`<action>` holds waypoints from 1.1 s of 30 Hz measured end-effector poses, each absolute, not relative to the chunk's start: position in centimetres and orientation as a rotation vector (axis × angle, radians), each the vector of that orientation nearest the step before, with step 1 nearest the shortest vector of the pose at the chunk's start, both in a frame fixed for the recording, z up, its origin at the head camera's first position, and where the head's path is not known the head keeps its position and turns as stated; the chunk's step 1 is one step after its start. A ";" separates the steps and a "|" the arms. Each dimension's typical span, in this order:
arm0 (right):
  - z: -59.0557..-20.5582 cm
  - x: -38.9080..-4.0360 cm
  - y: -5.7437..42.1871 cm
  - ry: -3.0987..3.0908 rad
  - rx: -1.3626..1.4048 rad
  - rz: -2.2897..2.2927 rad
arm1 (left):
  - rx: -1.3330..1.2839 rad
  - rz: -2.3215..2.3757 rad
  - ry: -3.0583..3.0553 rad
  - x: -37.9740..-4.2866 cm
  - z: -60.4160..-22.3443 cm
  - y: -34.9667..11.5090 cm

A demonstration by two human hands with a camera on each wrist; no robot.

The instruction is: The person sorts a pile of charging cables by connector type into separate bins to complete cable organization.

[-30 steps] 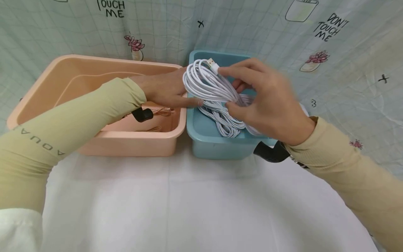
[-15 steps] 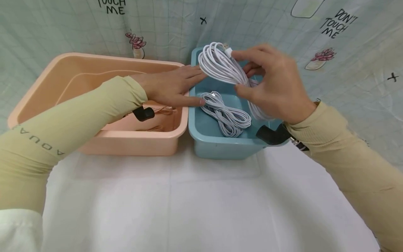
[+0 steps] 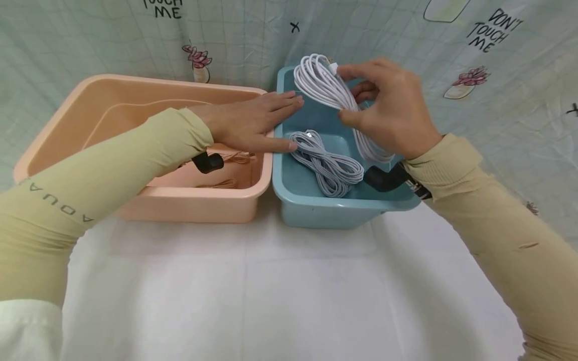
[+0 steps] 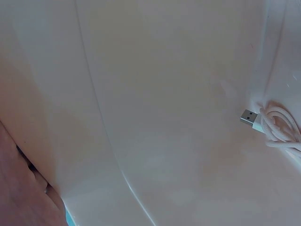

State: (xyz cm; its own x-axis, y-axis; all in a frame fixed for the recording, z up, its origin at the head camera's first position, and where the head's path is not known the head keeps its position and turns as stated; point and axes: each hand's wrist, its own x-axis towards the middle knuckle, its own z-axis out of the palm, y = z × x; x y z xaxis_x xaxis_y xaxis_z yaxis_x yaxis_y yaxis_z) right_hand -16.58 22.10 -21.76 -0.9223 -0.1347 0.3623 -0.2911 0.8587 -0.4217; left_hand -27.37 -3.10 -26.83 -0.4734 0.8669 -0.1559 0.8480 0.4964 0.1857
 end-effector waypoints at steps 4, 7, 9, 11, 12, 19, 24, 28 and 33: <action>-22.2 -17.5 22.2 -2.731 0.274 0.731 | 1.473 0.109 2.506 -27.3 -26.8 -3.1; -22.6 -18.2 22.4 -2.740 0.239 0.774 | 1.481 0.105 2.501 -27.4 -26.8 -3.0; -22.8 -18.7 22.6 -2.750 0.211 0.799 | 1.488 0.107 2.500 -27.4 -26.8 -3.0; -23.0 -19.1 22.7 -2.759 0.187 0.818 | 1.492 0.113 2.499 -27.4 -26.8 -3.0; -23.1 -19.3 22.7 -2.763 0.178 0.827 | 1.494 0.116 2.499 -27.4 -26.8 -3.0; -23.7 -20.5 22.6 -2.760 0.166 0.863 | 1.486 0.127 2.498 -27.4 -26.8 -3.1; -24.2 -21.4 22.5 -2.761 0.158 0.876 | 1.474 0.126 2.498 -27.4 -26.8 -3.2; -24.8 -22.0 22.5 -2.767 0.155 0.892 | 1.478 0.132 2.496 -27.5 -26.9 -3.2; -25.4 -22.5 22.5 -2.797 0.147 0.901 | 1.485 0.146 2.490 -27.6 -26.8 -3.2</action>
